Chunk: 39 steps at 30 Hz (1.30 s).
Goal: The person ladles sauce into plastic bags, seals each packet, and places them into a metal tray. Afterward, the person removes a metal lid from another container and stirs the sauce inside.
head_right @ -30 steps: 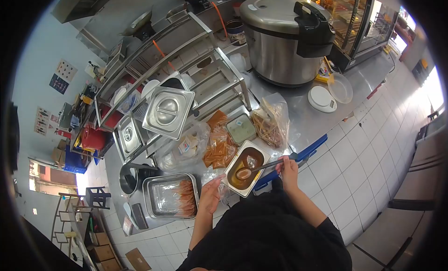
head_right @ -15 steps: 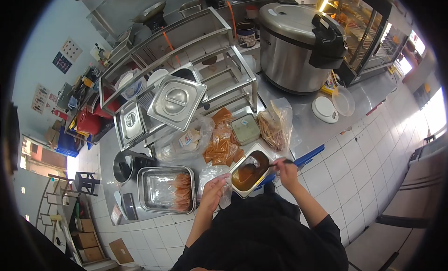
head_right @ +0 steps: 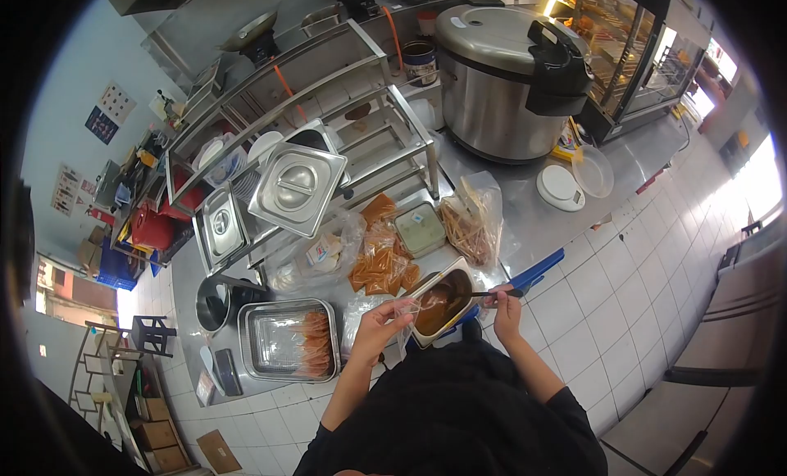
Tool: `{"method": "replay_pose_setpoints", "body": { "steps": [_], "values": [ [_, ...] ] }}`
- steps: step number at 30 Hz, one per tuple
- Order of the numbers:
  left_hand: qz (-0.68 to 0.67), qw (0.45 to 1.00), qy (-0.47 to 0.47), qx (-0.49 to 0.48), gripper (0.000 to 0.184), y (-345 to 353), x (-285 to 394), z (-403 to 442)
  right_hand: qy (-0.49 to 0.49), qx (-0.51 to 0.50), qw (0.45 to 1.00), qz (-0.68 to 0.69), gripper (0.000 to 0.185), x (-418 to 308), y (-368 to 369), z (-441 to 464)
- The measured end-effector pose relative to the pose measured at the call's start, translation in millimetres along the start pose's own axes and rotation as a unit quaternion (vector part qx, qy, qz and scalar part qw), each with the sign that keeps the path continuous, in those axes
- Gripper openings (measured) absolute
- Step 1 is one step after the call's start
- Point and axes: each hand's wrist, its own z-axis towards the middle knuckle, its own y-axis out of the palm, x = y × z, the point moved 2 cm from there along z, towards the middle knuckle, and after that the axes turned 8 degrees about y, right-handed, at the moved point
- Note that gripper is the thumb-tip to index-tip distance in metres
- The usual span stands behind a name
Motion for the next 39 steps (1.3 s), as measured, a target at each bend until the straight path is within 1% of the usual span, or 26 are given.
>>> {"method": "replay_pose_setpoints", "body": {
  "steps": [1, 3, 5, 7, 9, 11, 12, 13, 16, 20, 22, 23, 25, 26, 28, 30, 32, 35, 37, 38, 39],
  "values": [
    [0.016, 1.000, 0.000, -0.004, 0.039, 2, 2, 1, 0.000, 0.005, 1.000, 0.000, 0.031, 4, -1, -1],
    [0.033, 0.999, 0.000, -0.015, 0.039, 5, 3, 5, 0.073, 0.008, 0.996, 0.043, 0.032, 13, -3, -3],
    [0.043, 0.999, 0.021, -0.012, 0.039, 8, 3, 9, 0.082, 0.024, 0.995, 0.054, 0.032, 18, -3, -2],
    [0.050, 0.998, 0.016, -0.021, 0.039, 9, 5, 13, 0.149, 0.021, 0.984, 0.095, 0.033, 23, -4, 1],
    [0.057, 0.998, 0.012, -0.030, 0.040, 9, 6, 17, 0.155, 0.033, 0.982, 0.103, 0.034, 26, -3, 4],
    [0.059, 0.998, 0.016, -0.028, 0.039, 8, 4, 20, 0.230, 0.030, 0.960, 0.158, 0.035, 30, -4, 6],
    [0.047, 0.998, 0.013, -0.040, 0.039, 7, 2, 21, 0.261, 0.052, 0.953, 0.147, 0.034, 28, -3, 5],
    [0.048, 0.998, 0.014, -0.046, 0.039, 7, 2, 21, 0.257, 0.057, 0.953, 0.147, 0.034, 26, -3, 5],
    [0.023, 1.000, -0.009, -0.008, 0.038, 4, 9, 12, 0.270, 0.051, 0.942, 0.194, 0.033, 24, 0, 4],
    [-0.006, 1.000, -0.006, 0.024, 0.037, -16, -8, 3, 0.274, 0.060, 0.935, 0.217, 0.033, 13, 3, 4],
    [-0.069, 0.995, -0.047, 0.055, 0.035, -28, -20, -4, 0.276, 0.065, 0.933, 0.220, 0.034, 2, 4, 6],
    [-0.069, 0.995, -0.046, 0.057, 0.035, -31, -25, -7, 0.284, 0.064, 0.930, 0.223, 0.032, -2, 5, 8],
    [-0.113, 0.988, -0.049, 0.091, 0.034, -36, -32, -14, 0.292, 0.060, 0.927, 0.227, 0.030, -11, 7, 12],
    [-0.113, 0.988, -0.047, 0.094, 0.034, -40, -41, -17, 0.289, 0.063, 0.930, 0.216, 0.030, -14, 8, 14],
    [-0.163, 0.979, -0.053, 0.112, 0.034, -47, -53, -18, 0.286, 0.063, 0.934, 0.206, 0.030, -19, 9, 19],
    [-0.169, 0.977, -0.057, 0.117, 0.035, -50, -58, -20, 0.233, 0.049, 0.949, 0.207, 0.031, -27, 12, 25],
    [-0.177, 0.975, -0.060, 0.122, 0.036, -50, -58, -22, 0.229, 0.044, 0.949, 0.213, 0.030, -36, 15, 31],
    [-0.151, 0.978, -0.032, 0.139, 0.038, -48, -54, -20, 0.217, 0.030, 0.948, 0.229, 0.028, -54, 19, 38],
    [-0.043, 0.975, 0.138, 0.169, 0.041, -46, -37, -17, 0.207, 0.017, 0.949, 0.239, 0.027, -69, 22, 44],
    [-0.044, 0.974, 0.140, 0.171, 0.041, -44, -31, -16, 0.205, 0.018, 0.946, 0.250, 0.026, -78, 25, 46],
    [-0.010, 0.971, 0.194, 0.142, 0.044, -40, -20, -16, 0.204, 0.020, 0.943, 0.260, 0.025, -87, 27, 49]
  ]
}}
